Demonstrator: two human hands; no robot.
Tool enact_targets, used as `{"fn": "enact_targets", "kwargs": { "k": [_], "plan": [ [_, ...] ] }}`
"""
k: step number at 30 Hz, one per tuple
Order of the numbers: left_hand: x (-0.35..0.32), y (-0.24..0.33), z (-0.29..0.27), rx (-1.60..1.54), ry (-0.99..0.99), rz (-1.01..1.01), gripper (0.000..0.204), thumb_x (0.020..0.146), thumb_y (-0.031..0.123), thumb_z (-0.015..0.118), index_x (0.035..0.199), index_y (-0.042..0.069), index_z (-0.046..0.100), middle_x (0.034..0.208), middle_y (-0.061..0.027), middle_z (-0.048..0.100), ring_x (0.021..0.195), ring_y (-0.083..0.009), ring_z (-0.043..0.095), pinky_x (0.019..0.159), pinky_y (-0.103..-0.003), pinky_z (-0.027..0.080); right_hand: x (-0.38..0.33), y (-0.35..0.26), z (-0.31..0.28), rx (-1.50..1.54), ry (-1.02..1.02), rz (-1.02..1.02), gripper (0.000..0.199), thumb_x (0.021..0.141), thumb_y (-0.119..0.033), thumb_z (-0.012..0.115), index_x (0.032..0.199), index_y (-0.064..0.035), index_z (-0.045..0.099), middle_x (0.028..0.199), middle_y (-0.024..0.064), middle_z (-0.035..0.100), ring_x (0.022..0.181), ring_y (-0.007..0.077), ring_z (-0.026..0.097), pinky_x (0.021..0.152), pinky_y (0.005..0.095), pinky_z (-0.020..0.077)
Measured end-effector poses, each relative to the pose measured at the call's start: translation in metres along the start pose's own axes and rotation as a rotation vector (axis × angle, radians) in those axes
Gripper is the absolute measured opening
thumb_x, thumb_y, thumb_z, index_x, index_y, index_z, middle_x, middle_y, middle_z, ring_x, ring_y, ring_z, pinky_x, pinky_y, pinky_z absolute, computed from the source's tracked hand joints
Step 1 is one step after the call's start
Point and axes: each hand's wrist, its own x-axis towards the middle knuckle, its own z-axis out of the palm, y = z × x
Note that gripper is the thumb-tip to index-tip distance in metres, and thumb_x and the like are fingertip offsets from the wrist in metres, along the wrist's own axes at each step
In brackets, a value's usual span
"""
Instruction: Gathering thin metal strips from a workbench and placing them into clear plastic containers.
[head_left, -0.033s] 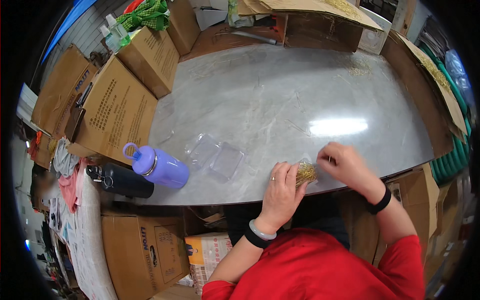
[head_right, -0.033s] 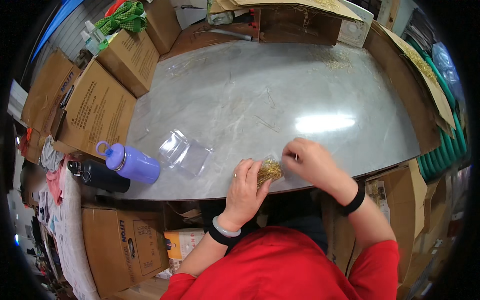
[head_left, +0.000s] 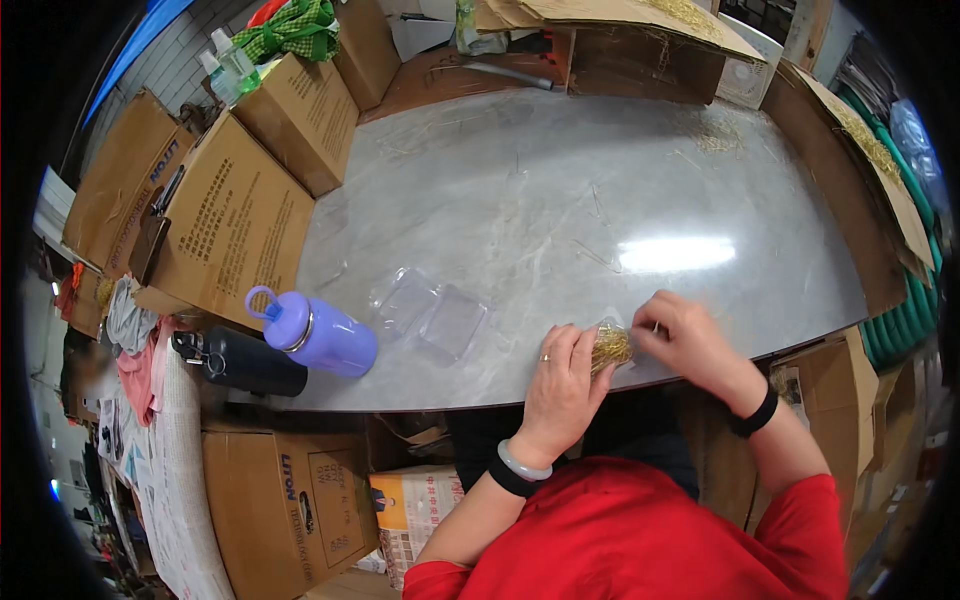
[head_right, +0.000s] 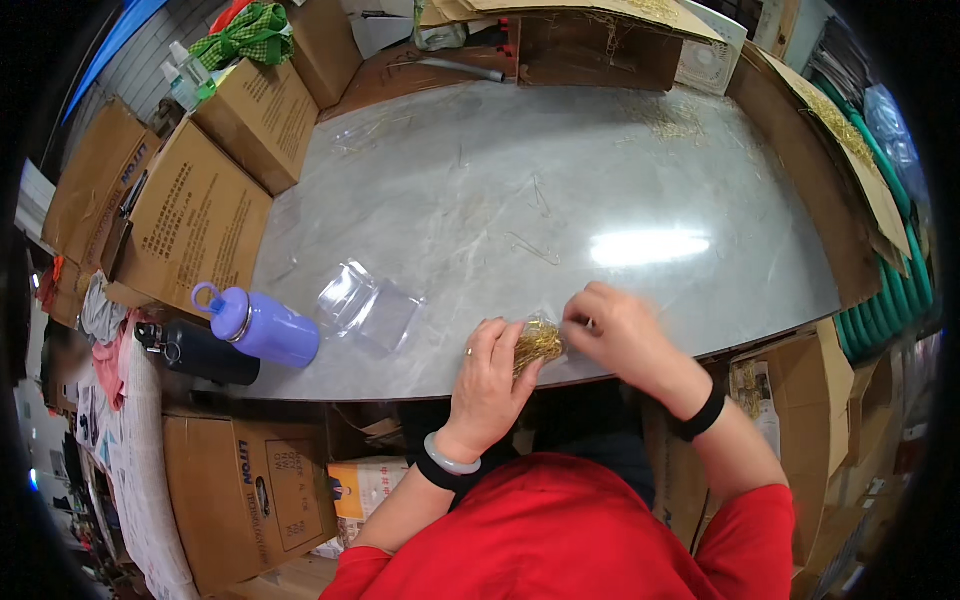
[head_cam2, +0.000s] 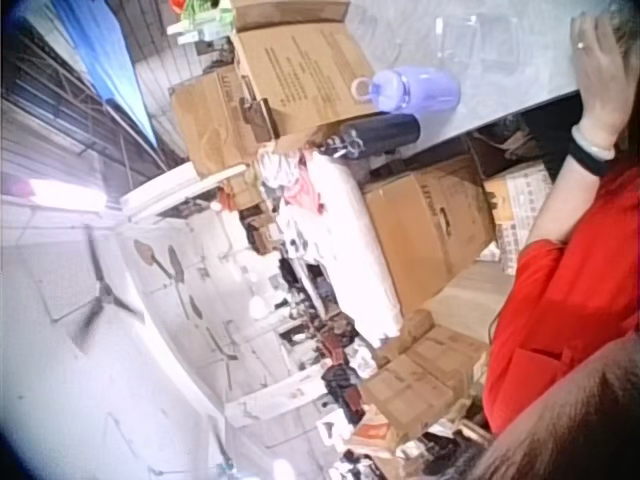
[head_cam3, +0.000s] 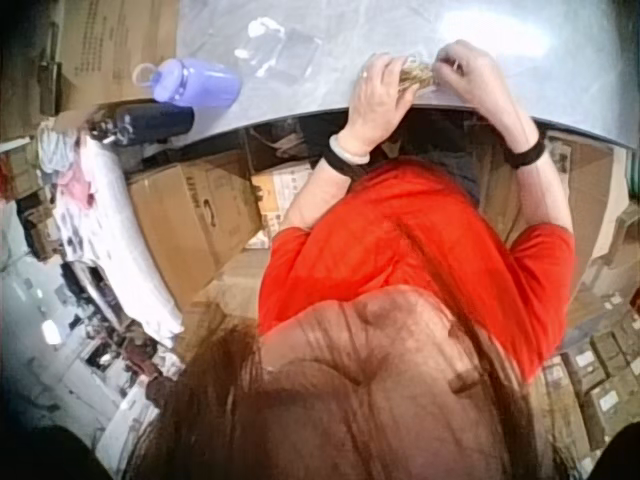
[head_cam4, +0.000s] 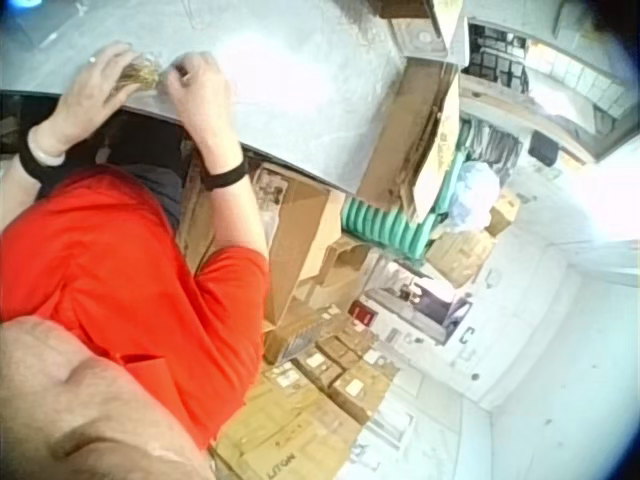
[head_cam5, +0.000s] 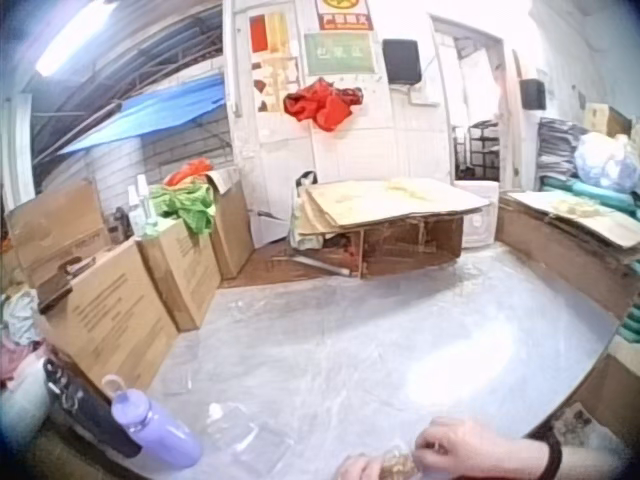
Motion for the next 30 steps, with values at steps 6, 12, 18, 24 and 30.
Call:
{"fn": "enact_targets", "kwargs": {
  "k": [6,12,18,24,30],
  "plan": [
    [0.001,0.001,-0.004,0.003,-0.003,0.02,0.049,0.089,0.014,0.072,0.131,-0.002,0.052,0.126,-0.0203,0.049,0.123,-0.042,0.049,0.105,-0.048,0.043,-0.007,-0.005,0.032,-0.232,0.219,-0.153,0.012,0.088,-0.012,0.07,0.095,-0.0063,0.063,0.091,0.0121,0.06,0.076,0.0317,0.065,0.066,0.0405,0.0541],
    [0.0,0.003,0.0,0.093,0.055,0.061,0.046,0.088,0.015,0.071,0.128,-0.002,0.054,0.121,-0.02,0.049,0.121,-0.0421,0.047,0.104,-0.049,0.042,-0.011,-0.004,0.032,-0.055,0.258,-0.061,0.012,0.091,-0.015,0.069,0.097,-0.0058,0.065,0.09,0.0111,0.06,0.073,0.0303,0.064,0.063,0.0403,0.0513],
    [-0.001,0.003,-0.001,0.012,0.048,-0.003,0.047,0.09,0.016,0.07,0.129,-0.002,0.052,0.124,-0.0206,0.048,0.119,-0.0406,0.048,0.102,-0.048,0.042,-0.021,-0.014,0.036,-0.003,0.203,-0.029,0.013,0.092,-0.016,0.07,0.097,-0.0054,0.065,0.088,0.0109,0.061,0.073,0.0306,0.064,0.063,0.04,0.0507],
    [-0.001,0.001,0.0,0.04,0.024,0.028,0.051,0.091,0.018,0.07,0.133,-0.002,0.051,0.126,-0.0205,0.048,0.119,-0.0396,0.048,0.103,-0.047,0.041,-0.011,-0.013,0.045,-0.03,0.302,0.066,0.013,0.092,-0.016,0.071,0.095,-0.0046,0.067,0.083,0.0119,0.06,0.072,0.0311,0.064,0.065,0.04,0.0509],
    [0.0,0.003,0.0,0.044,0.046,0.034,0.049,0.09,0.016,0.07,0.133,-0.003,0.052,0.125,-0.0204,0.049,0.118,-0.0396,0.049,0.101,-0.047,0.042,-0.018,-0.005,0.044,0.204,0.318,0.189,0.008,0.092,-0.012,0.069,0.094,-0.0057,0.066,0.084,0.0131,0.061,0.075,0.0327,0.064,0.066,0.0401,0.0513]
  ]
}}
